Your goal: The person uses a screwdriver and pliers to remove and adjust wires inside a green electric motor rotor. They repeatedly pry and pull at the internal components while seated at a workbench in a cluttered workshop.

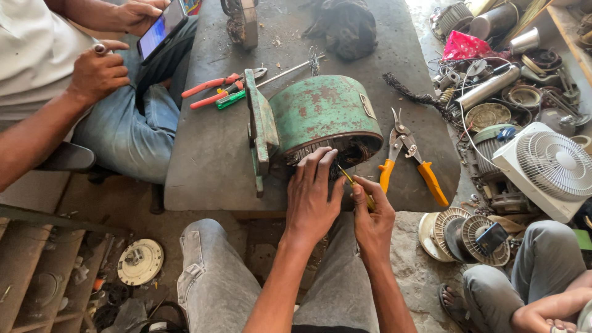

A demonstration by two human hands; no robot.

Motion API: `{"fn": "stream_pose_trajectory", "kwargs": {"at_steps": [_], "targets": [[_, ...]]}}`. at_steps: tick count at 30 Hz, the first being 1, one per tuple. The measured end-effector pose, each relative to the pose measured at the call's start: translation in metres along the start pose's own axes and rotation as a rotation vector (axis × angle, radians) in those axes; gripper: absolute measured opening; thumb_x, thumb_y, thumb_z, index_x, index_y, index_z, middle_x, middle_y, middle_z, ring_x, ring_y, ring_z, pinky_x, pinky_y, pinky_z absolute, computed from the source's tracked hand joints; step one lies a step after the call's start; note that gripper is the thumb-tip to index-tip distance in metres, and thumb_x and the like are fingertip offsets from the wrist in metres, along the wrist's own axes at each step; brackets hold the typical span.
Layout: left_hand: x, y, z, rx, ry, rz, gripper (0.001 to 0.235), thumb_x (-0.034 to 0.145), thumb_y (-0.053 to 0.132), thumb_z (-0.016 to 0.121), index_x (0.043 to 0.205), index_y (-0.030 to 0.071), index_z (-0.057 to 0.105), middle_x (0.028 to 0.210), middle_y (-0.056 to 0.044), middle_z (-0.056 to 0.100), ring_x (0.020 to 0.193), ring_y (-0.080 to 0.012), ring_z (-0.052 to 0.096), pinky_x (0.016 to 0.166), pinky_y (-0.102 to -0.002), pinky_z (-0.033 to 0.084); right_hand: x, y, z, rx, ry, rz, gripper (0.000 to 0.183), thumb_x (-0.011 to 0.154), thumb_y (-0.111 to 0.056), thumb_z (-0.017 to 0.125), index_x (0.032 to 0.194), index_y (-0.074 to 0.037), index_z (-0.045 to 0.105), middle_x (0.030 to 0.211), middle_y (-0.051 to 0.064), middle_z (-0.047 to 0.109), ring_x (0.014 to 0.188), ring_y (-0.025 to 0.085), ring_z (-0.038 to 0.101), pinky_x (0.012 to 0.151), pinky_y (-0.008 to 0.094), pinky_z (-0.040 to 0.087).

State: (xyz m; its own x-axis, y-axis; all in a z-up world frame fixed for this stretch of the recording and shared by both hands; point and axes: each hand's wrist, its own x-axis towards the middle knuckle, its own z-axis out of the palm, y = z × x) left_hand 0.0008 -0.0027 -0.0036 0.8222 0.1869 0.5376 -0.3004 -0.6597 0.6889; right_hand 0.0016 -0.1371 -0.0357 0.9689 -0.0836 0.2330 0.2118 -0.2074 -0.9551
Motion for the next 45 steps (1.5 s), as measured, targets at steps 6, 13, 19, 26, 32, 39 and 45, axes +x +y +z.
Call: {"fn": "stream_pose_trajectory", "kwargs": {"at_steps": [6, 13, 19, 26, 32, 39, 45], "targets": [[0.001, 0.002, -0.003, -0.012, -0.012, 0.008, 0.048, 0.095, 0.016, 0.067, 0.14, 0.006, 0.053, 0.143, -0.012, 0.055, 0.134, -0.0345, 0.053, 0.105, -0.048, 0.046, 0.001, 0.005, -0.004, 0.16, 0.007, 0.217, 0.027, 0.102, -0.024, 0.062, 0.121, -0.007, 0.07, 0.083, -0.002, 0.059, 0.066, 0.004, 0.047, 0.056, 0.022, 0.038], [0.0, 0.002, -0.003, -0.015, -0.023, -0.001, 0.048, 0.096, 0.017, 0.065, 0.14, 0.006, 0.053, 0.143, -0.013, 0.055, 0.133, -0.0345, 0.053, 0.105, -0.048, 0.045, -0.006, -0.005, 0.005, -0.163, 0.112, -0.034, 0.025, 0.103, -0.02, 0.066, 0.121, -0.003, 0.071, 0.097, 0.004, 0.072, 0.085, 0.009, 0.063, 0.074, 0.026, 0.051], [-0.001, 0.002, -0.003, -0.025, -0.005, 0.021, 0.047, 0.097, 0.017, 0.064, 0.141, 0.006, 0.052, 0.144, -0.012, 0.055, 0.135, -0.0342, 0.052, 0.107, -0.048, 0.045, -0.008, -0.027, 0.006, -0.385, 0.172, -0.177, 0.021, 0.1, -0.015, 0.068, 0.116, -0.002, 0.072, 0.102, 0.014, 0.076, 0.091, 0.02, 0.074, 0.076, 0.033, 0.057], [-0.001, 0.002, -0.005, -0.007, -0.027, -0.003, 0.047, 0.097, 0.018, 0.065, 0.141, 0.006, 0.053, 0.142, -0.013, 0.055, 0.134, -0.034, 0.053, 0.105, -0.048, 0.045, -0.007, -0.039, 0.011, -0.401, 0.174, -0.254, 0.019, 0.099, -0.01, 0.069, 0.115, 0.001, 0.071, 0.105, 0.016, 0.075, 0.091, 0.023, 0.076, 0.076, 0.034, 0.059], [-0.002, 0.0, -0.005, -0.011, -0.02, 0.01, 0.047, 0.097, 0.018, 0.065, 0.141, 0.006, 0.052, 0.142, -0.013, 0.055, 0.133, -0.034, 0.053, 0.105, -0.048, 0.045, -0.009, -0.045, 0.014, -0.408, 0.168, -0.291, 0.019, 0.099, -0.008, 0.07, 0.115, 0.003, 0.07, 0.105, 0.017, 0.074, 0.091, 0.023, 0.076, 0.076, 0.033, 0.061], [-0.001, -0.002, -0.006, -0.011, -0.013, 0.024, 0.048, 0.096, 0.018, 0.065, 0.141, 0.006, 0.053, 0.142, -0.013, 0.055, 0.133, -0.0344, 0.053, 0.106, -0.048, 0.045, -0.009, -0.05, 0.017, -0.471, 0.175, -0.328, 0.019, 0.098, -0.007, 0.07, 0.114, 0.002, 0.07, 0.104, 0.019, 0.074, 0.092, 0.028, 0.076, 0.078, 0.036, 0.061], [-0.003, -0.004, -0.009, -0.017, -0.024, 0.033, 0.049, 0.097, 0.019, 0.064, 0.142, 0.005, 0.052, 0.143, -0.013, 0.054, 0.133, -0.0347, 0.052, 0.106, -0.048, 0.045, -0.013, -0.06, 0.025, -0.537, 0.165, -0.297, 0.018, 0.098, -0.008, 0.069, 0.112, 0.002, 0.071, 0.1, 0.02, 0.073, 0.085, 0.031, 0.075, 0.074, 0.038, 0.059]]}}
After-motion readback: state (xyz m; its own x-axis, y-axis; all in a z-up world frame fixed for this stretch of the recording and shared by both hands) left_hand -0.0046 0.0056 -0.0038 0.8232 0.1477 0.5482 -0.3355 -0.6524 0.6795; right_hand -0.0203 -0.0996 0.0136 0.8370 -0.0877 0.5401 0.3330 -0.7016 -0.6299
